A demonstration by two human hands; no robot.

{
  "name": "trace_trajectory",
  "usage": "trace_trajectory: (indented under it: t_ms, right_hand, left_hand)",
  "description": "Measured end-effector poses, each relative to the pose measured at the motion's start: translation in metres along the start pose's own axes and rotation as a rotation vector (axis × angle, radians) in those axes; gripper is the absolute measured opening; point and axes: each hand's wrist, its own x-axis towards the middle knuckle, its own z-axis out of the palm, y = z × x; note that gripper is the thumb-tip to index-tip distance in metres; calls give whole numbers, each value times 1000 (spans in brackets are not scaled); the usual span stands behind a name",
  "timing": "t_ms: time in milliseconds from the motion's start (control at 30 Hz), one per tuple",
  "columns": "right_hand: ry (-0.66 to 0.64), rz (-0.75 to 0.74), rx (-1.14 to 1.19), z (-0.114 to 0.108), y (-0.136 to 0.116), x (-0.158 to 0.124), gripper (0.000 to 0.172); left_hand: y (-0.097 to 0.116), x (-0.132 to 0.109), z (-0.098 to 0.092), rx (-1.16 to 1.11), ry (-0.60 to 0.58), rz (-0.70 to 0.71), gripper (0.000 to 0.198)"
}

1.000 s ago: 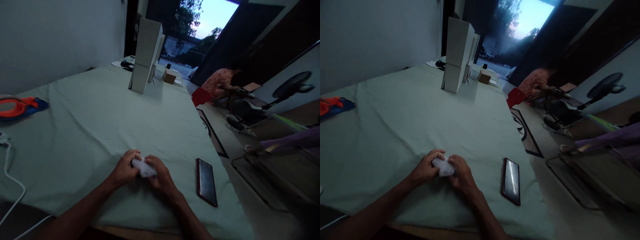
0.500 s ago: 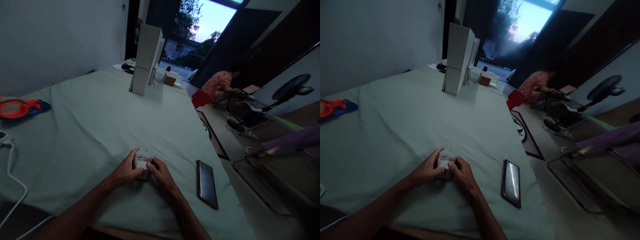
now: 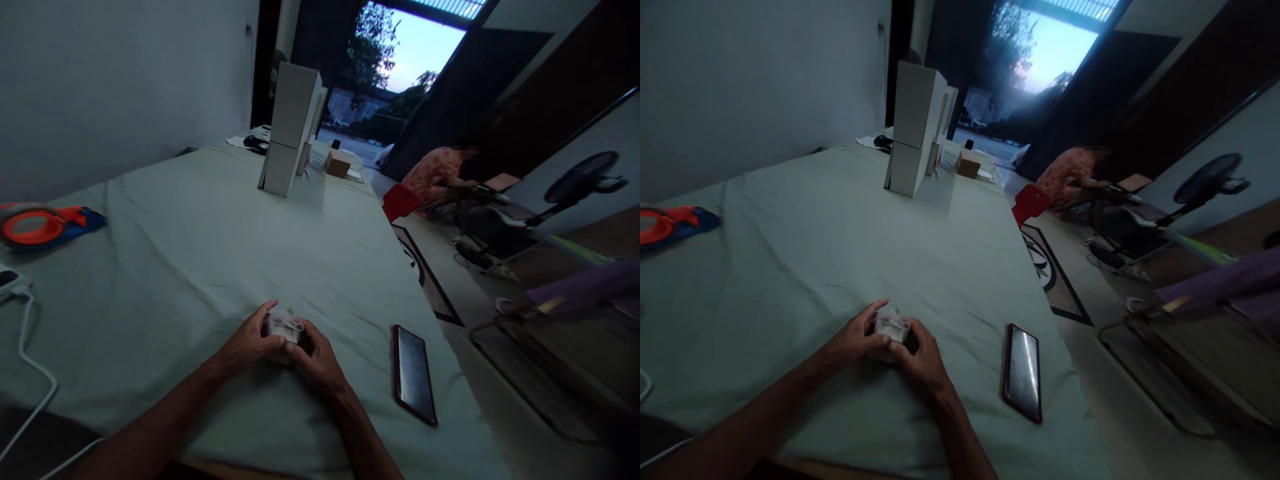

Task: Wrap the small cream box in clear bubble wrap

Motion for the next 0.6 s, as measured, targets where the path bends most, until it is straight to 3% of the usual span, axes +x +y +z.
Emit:
trace_trajectory:
  t_ms: [233, 367, 600]
  right_hand:
    - [-13, -1, -46, 0, 0, 0, 31]
    - [66, -96, -172, 1, 4, 2, 31]
    - [65, -164, -155, 3, 10, 1, 31]
  left_hand:
    - [-4, 1, 2, 56, 31, 36, 80]
    - [-5, 1, 4, 116, 63, 79, 77]
    - [-7, 2, 6, 86, 90, 82, 75]
